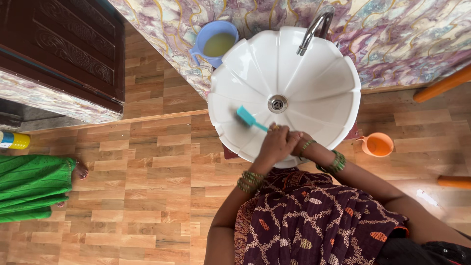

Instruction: The person scrubs the inside of a white pedestal sink using a blue scrub brush. They move the brush in circular motions around the basin and near the drain. A blue pitcher and an orange cup are visible nearby.

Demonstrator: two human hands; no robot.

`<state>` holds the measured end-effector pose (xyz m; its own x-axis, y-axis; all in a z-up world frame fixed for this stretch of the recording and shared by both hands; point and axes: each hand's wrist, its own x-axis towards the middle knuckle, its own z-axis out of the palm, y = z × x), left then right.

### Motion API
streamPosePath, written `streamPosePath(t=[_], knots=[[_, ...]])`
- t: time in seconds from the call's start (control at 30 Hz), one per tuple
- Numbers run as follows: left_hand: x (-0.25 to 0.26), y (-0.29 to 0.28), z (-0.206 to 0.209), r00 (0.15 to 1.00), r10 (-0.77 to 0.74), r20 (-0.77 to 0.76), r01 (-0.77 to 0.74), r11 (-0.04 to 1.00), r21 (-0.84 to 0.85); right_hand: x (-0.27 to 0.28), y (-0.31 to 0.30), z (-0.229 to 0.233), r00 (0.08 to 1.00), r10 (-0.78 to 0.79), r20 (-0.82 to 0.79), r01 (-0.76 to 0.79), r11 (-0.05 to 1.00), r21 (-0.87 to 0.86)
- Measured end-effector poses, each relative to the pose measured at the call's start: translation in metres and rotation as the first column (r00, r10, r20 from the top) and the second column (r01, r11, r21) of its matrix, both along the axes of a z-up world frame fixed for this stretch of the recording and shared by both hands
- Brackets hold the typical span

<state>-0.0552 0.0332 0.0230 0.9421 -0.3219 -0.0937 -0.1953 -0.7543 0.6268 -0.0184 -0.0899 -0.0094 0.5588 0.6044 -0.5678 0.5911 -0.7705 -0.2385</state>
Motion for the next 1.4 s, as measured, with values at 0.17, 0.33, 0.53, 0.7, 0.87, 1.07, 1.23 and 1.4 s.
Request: streamPosePath(t=[0.17,0.33,0.53,0.7,0.87,1.07,1.23,1.4], knots=[[0.044,0.011,-0.02,0.993,0.023,0.114,-0.006,0.989,-0.148,0.041,0.007,0.002,0.972,-0.201,0.119,0.2,0.98,0.026],[0.075,0.003,-0.03,0.994,0.026,0.109,0.007,0.956,-0.294,0.058,-0.003,-0.02,0.915,-0.187,0.358,0.18,0.982,0.053],[0.05,-0.007,-0.01,0.985,-0.106,-0.136,0.088,0.988,-0.129,0.029,-0.012,0.004,0.958,-0.252,0.14,0.251,0.968,0.025],[0.007,-0.005,0.005,0.99,-0.137,-0.033,0.136,0.99,-0.046,-0.002,-0.022,-0.013,0.997,-0.009,0.072,0.015,0.997,-0.075],[0.0,0.001,0.006,0.997,-0.058,0.044,0.06,0.997,-0.054,0.005,-0.012,-0.045,0.982,-0.032,0.187,0.0,0.985,0.171],[0.077,-0.008,-0.032,0.996,0.091,0.003,-0.086,0.953,-0.291,0.069,-0.009,-0.054,0.913,-0.24,0.332,0.204,0.969,0.14],[0.11,-0.037,-0.064,0.963,0.067,0.263,0.058,0.896,-0.441,0.074,-0.033,-0.041,0.841,-0.381,0.385,0.357,0.924,0.135],[0.09,-0.062,-0.069,0.967,-0.064,0.247,0.176,0.867,-0.467,0.042,-0.058,-0.027,0.817,-0.453,0.356,0.501,0.864,-0.052]])
